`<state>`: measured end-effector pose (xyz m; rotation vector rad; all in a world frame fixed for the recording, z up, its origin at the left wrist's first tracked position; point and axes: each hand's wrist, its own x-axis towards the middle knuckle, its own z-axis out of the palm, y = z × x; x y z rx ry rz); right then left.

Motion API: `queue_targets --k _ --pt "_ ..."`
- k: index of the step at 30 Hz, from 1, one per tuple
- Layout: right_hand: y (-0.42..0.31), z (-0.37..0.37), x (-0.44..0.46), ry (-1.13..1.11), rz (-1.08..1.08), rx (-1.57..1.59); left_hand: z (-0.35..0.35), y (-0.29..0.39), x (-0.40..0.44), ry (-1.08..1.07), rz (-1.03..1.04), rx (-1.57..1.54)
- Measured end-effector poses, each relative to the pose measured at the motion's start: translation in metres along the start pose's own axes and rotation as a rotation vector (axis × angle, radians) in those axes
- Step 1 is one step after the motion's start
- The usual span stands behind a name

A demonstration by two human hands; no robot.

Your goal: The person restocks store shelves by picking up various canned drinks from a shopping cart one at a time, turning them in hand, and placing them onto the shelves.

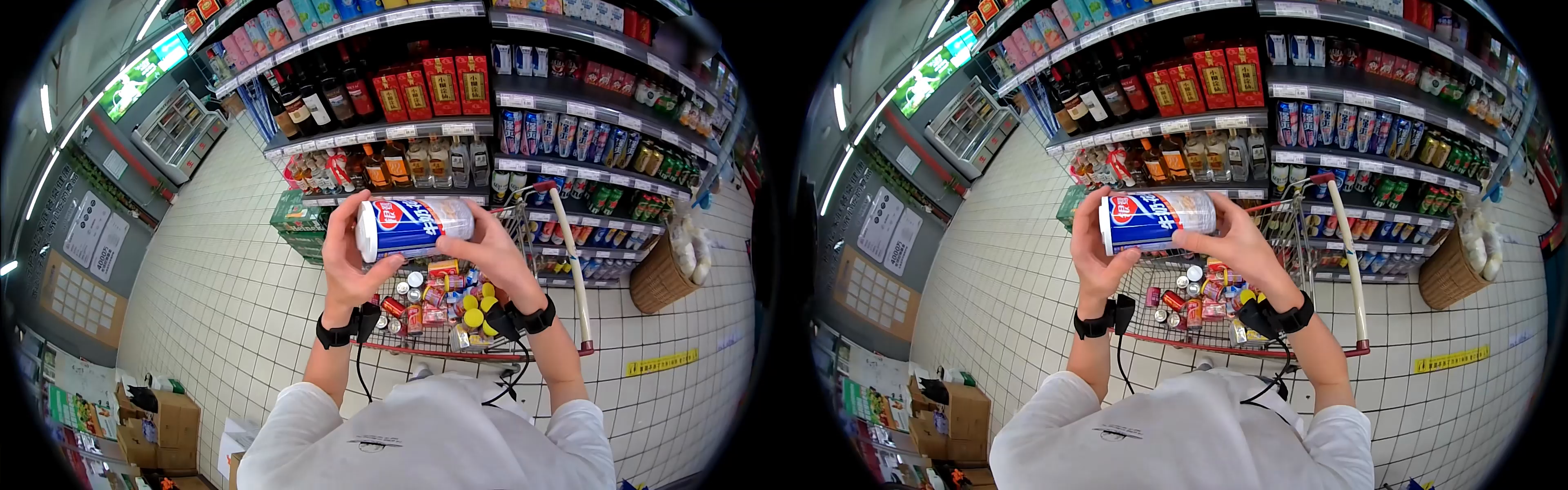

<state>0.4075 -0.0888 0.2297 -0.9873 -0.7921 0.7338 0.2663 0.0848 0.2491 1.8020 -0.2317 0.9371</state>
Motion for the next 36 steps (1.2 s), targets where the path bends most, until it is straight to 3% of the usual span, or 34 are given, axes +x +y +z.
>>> queue_targets --k 7,10,11,16,23,28,30,32,33,35,36 --pt "0.065 -0.013 -0.005 -0.188 0.044 -0.052 0.016 0.006 -0.016 0.026 -0.141 0.077" --pt "0.073 -0.021 -0.008 -0.198 0.027 -0.127 0.013 -0.004 -0.027 -0.005 -0.171 0.227" --pt "0.071 -0.023 -0.009 -0.214 0.125 -0.096 0.009 -0.007 -0.028 -0.039 -0.167 0.320" --pt "0.087 -0.031 -0.009 -0.066 0.301 -0.324 0.011 -0.035 -0.037 -0.134 -0.191 0.553" --pt "0.100 -0.034 0.002 -0.144 0.403 -0.361 -0.030 -0.171 -0.081 -0.294 -0.249 0.881" --pt "0.132 -0.006 0.009 -0.501 0.422 -0.571 -0.092 -0.328 -0.152 -0.335 -0.584 0.923" --pt "0.144 0.006 0.018 -0.554 0.506 -0.638 -0.105 -0.378 -0.175 -0.330 -0.639 0.917" --pt "0.160 0.015 0.030 -0.584 0.582 -0.699 -0.114 -0.417 -0.197 -0.356 -0.894 0.934" --pt "0.175 0.017 0.033 -0.594 0.600 -0.715 -0.118 -0.431 -0.209 -0.348 -0.918 0.913" --pt "0.220 0.018 0.025 -0.573 0.419 -0.775 -0.121 -0.463 -0.235 -0.283 -1.010 0.906" --pt "0.235 0.020 0.022 -0.605 0.474 -0.754 -0.124 -0.488 -0.259 -0.226 -0.950 0.873"
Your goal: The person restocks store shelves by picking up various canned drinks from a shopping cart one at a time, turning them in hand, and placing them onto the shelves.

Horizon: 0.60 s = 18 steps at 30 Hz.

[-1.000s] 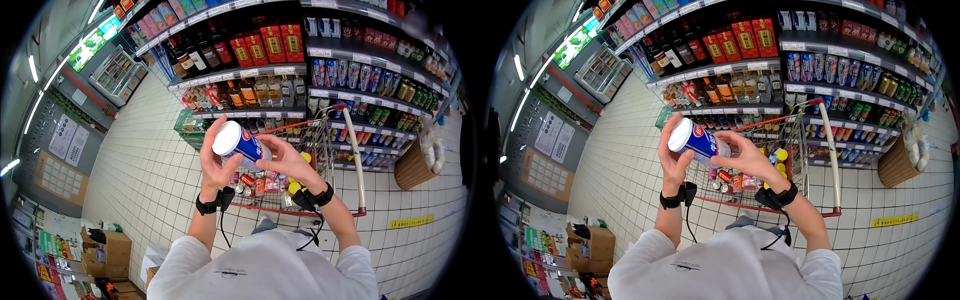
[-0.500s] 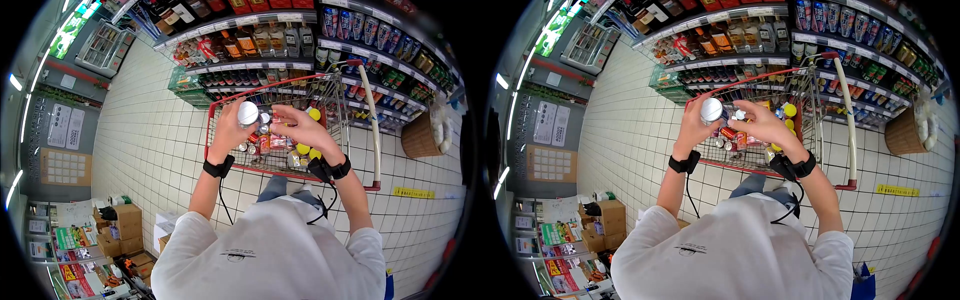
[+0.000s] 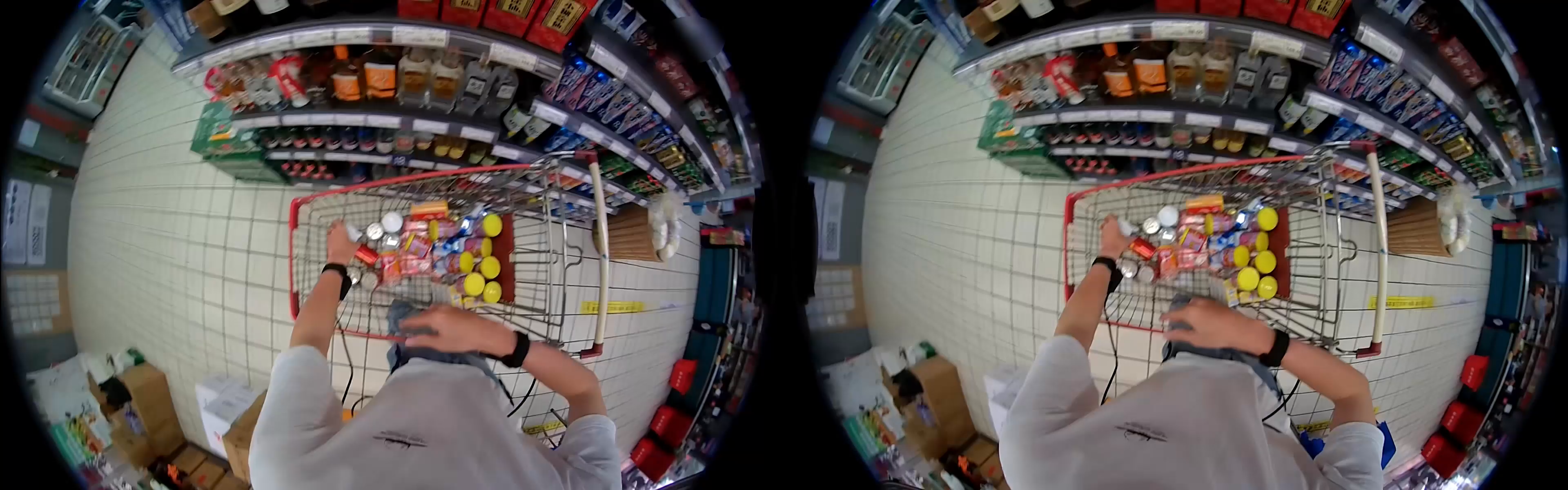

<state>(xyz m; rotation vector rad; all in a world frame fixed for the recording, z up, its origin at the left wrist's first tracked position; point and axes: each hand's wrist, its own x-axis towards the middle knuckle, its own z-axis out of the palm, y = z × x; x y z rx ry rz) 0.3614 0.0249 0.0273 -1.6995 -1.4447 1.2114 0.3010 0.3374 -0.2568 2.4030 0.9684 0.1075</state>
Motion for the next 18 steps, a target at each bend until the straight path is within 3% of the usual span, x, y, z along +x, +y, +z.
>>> queue_targets --k 5,9,13,18 --pt "0.025 0.025 0.022 -0.009 0.081 0.043 0.041 -0.024 0.022 -0.087 -0.120 0.026" --pt "0.032 0.018 0.034 0.003 0.187 0.113 0.064 -0.027 0.047 -0.181 -0.092 -0.036" --pt "0.024 0.000 0.040 0.095 0.234 0.110 0.070 -0.017 0.057 -0.168 0.065 0.030" --pt "0.015 -0.023 0.041 0.086 0.389 0.135 0.082 -0.018 0.064 -0.239 -0.043 -0.019"
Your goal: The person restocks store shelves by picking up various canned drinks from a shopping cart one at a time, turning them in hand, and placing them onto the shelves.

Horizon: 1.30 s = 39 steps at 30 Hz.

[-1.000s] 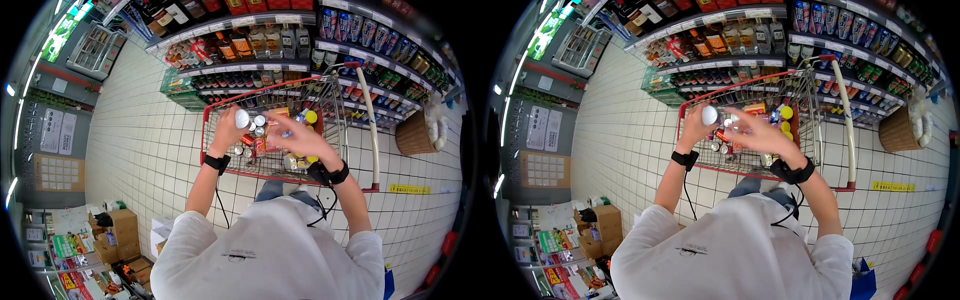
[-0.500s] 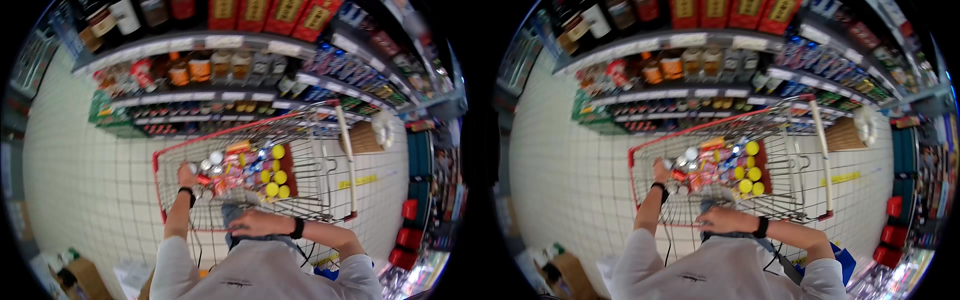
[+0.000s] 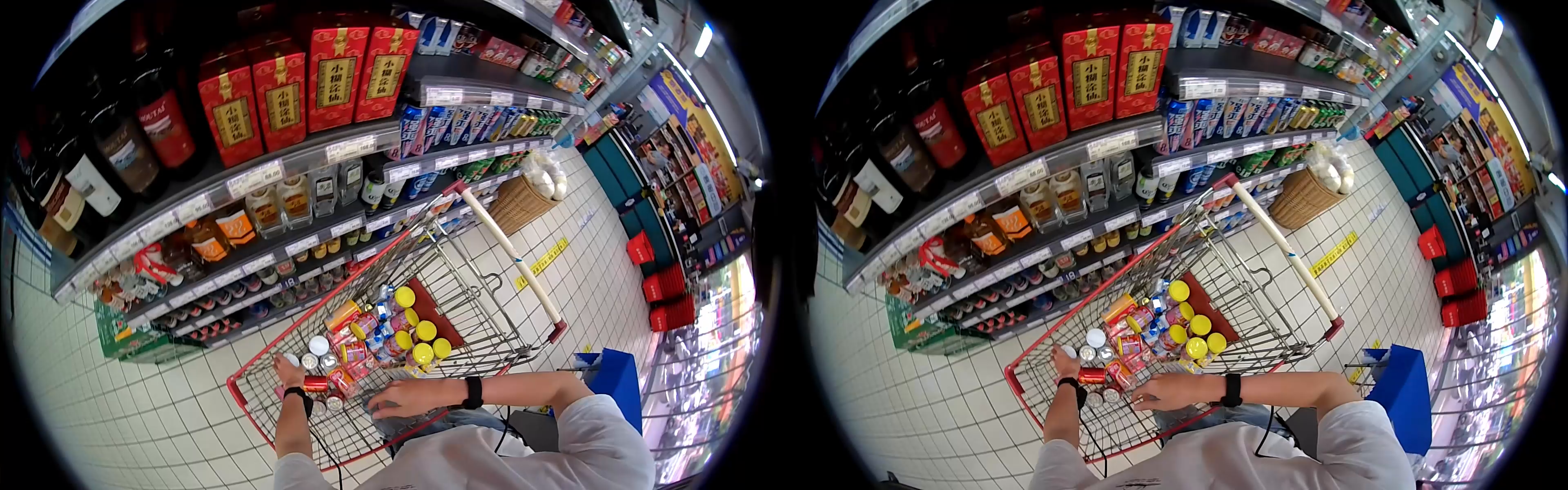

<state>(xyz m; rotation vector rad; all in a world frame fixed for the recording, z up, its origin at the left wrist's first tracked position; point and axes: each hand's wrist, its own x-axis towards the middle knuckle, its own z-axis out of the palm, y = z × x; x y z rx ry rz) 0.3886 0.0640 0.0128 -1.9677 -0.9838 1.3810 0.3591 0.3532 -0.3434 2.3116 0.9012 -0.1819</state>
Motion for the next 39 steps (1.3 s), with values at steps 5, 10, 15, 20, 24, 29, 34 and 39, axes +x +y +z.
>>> queue_targets --k 5,10,15,20,24,29,34,39 --pt "0.010 -0.002 -0.013 0.125 -0.002 0.059 0.014 -0.008 -0.003 -0.001 -0.008 -0.010" --pt "0.034 0.003 -0.027 0.223 -0.012 0.057 0.022 -0.015 -0.008 0.032 0.085 0.056" --pt "0.034 -0.010 -0.051 0.281 -0.007 0.117 -0.001 0.027 -0.018 0.013 0.007 0.294" --pt "0.040 -0.023 -0.093 0.600 -0.201 0.131 -0.048 0.112 -0.059 -0.096 0.372 -0.159" --pt "0.040 -0.029 -0.141 0.724 -0.173 0.190 -0.095 0.215 -0.133 -0.183 0.532 -0.455" --pt "0.054 -0.018 -0.222 0.840 -0.257 0.189 -0.116 0.306 -0.245 -0.180 0.637 -0.509" --pt "0.084 0.011 -0.318 0.959 -0.337 0.303 -0.099 0.354 -0.345 -0.373 0.573 -0.788" --pt "0.118 0.037 -0.392 1.196 -0.414 0.387 -0.091 0.394 -0.427 -0.351 0.571 -0.767"
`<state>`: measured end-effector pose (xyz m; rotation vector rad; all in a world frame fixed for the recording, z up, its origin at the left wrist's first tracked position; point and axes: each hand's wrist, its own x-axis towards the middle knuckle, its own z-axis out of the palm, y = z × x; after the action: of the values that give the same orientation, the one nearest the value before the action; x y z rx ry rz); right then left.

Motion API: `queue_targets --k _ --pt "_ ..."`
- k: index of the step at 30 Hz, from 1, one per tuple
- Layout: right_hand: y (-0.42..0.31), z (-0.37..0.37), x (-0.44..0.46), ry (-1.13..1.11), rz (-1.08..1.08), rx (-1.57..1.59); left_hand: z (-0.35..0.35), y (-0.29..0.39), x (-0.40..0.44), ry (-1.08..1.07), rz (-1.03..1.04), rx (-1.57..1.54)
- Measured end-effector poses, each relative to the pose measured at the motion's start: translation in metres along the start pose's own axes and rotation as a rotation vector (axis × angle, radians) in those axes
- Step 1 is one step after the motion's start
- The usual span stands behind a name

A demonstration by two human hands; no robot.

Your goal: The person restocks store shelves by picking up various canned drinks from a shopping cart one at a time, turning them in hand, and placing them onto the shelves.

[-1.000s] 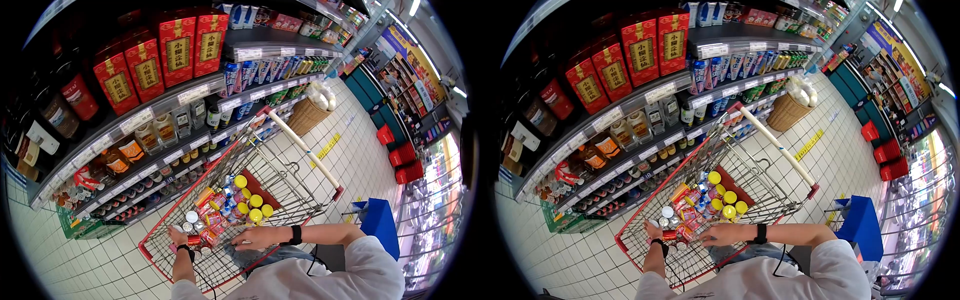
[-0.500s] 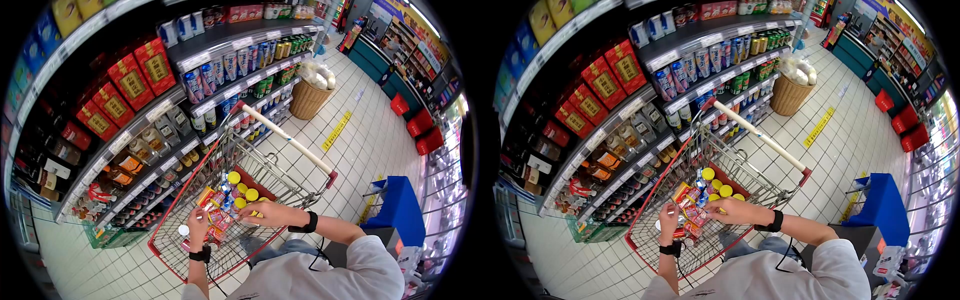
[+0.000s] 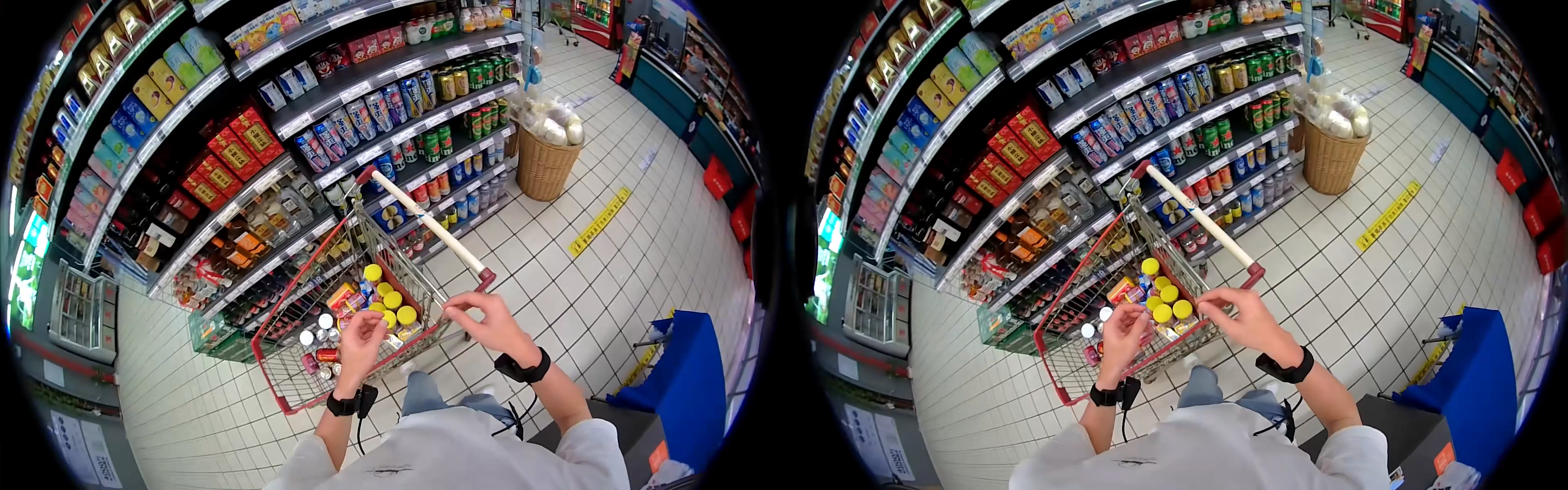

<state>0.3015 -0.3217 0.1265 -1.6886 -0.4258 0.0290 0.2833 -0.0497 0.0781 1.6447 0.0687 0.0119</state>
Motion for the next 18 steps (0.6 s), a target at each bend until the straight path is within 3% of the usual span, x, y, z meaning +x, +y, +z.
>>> queue_targets --k 7,18 --pt "0.012 -0.055 -0.023 0.171 -0.023 0.089 0.063 0.033 -0.007 -0.091 -0.012 0.038" --pt "0.003 -0.129 0.002 0.330 0.041 -0.113 0.139 0.024 0.091 -0.285 0.076 -0.117"
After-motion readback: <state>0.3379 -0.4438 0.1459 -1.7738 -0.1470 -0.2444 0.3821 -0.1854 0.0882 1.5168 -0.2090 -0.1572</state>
